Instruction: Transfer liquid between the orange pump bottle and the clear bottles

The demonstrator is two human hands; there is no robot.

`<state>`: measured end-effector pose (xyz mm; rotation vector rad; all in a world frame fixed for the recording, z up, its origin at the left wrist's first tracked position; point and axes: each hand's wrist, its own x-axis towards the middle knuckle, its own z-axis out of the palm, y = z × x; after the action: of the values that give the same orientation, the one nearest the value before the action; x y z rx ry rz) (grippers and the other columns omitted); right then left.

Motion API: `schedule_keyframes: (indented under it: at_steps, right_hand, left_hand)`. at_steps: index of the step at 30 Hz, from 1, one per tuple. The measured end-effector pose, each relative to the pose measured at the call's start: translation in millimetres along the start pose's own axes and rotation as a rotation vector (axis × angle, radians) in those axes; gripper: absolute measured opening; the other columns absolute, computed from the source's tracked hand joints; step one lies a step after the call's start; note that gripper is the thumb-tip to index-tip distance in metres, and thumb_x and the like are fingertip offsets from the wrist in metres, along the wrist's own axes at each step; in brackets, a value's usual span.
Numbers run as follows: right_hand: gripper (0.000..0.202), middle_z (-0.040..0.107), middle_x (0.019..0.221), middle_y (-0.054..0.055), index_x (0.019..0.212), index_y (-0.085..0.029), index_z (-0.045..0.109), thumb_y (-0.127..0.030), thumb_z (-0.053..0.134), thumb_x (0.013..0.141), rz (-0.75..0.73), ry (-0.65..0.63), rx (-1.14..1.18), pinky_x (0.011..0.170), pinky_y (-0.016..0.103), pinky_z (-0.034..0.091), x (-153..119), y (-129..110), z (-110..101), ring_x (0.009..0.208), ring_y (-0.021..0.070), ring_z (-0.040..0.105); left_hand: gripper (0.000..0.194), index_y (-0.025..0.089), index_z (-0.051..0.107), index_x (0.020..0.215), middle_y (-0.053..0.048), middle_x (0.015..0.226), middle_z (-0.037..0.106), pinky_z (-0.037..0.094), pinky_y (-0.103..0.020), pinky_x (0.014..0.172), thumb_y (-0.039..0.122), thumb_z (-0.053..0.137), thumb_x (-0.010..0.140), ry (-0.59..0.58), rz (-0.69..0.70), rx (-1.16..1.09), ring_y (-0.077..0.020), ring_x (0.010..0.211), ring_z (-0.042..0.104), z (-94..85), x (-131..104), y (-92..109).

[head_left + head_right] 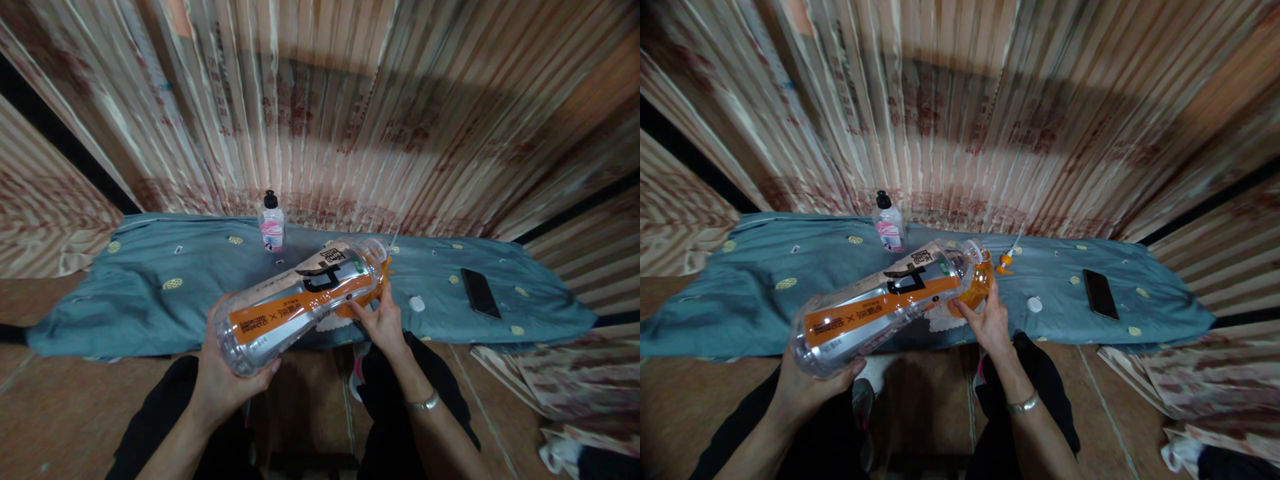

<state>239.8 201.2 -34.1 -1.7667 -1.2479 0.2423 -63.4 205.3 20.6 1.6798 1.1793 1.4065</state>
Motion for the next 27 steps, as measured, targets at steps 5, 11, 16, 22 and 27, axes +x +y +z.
schedule_keyframes:
  at_steps: [5, 11, 16, 22, 27]
  right_hand:
    - [0.096, 0.080, 0.123, 0.017, 0.148, -0.018, 0.052, -0.077, 0.074, 0.076, 0.005, -0.008, 0.000, 0.092, 0.051, 0.064, 0.8, -0.9, -0.1, 0.109, 0.0392, 0.079]
    - [0.094, 0.080, 0.123, 0.018, 0.145, -0.017, 0.055, -0.077, 0.074, 0.076, 0.032, -0.024, 0.006, 0.094, 0.051, 0.064, 0.3, -3.9, -2.0, 0.110, 0.0392, 0.078]
    - [0.096, 0.079, 0.124, 0.018, 0.147, -0.016, 0.054, -0.078, 0.074, 0.075, 0.029, -0.019, 0.006, 0.095, 0.050, 0.063, -0.2, -4.3, -1.8, 0.111, 0.0385, 0.078]
    - [0.096, 0.080, 0.122, 0.018, 0.146, -0.016, 0.055, -0.079, 0.073, 0.076, 0.021, -0.009, -0.014, 0.095, 0.050, 0.063, -0.2, -2.7, -0.9, 0.111, 0.0381, 0.078]
    - [0.096, 0.079, 0.125, 0.019, 0.148, -0.015, 0.053, -0.077, 0.073, 0.078, -0.002, -0.014, -0.009, 0.093, 0.050, 0.063, -0.8, -3.2, -1.5, 0.110, 0.0387, 0.078]
  left_hand:
    - [0.083, 0.017, 0.054, 0.134, -0.014, 0.113, 0.080, 0.068, -0.048, 0.091, 0.039, 0.088, 0.061, 0.025, 0.003, 0.022, -0.0352, 0.102, 0.081, -0.4, 1.1, 2.3]
    - [0.086, 0.016, 0.053, 0.136, -0.014, 0.114, 0.082, 0.069, -0.047, 0.091, 0.039, 0.087, 0.061, 0.052, -0.040, -0.047, -0.0347, 0.102, 0.082, 2.3, 0.3, 5.0]
    - [0.082, 0.015, 0.054, 0.131, -0.016, 0.112, 0.082, 0.069, -0.047, 0.089, 0.035, 0.087, 0.059, 0.046, -0.035, -0.055, -0.0361, 0.102, 0.082, 2.6, 5.5, 15.5]
    - [0.084, 0.017, 0.054, 0.133, -0.015, 0.115, 0.081, 0.068, -0.051, 0.094, 0.039, 0.086, 0.059, 0.049, -0.019, -0.010, -0.0374, 0.106, 0.081, 0.0, 8.2, 17.7]
    - [0.088, 0.019, 0.053, 0.137, -0.016, 0.124, 0.078, 0.066, -0.052, 0.099, 0.043, 0.089, 0.060, 0.010, -0.024, 0.049, -0.0385, 0.113, 0.079, -5.1, 7.2, 13.2]
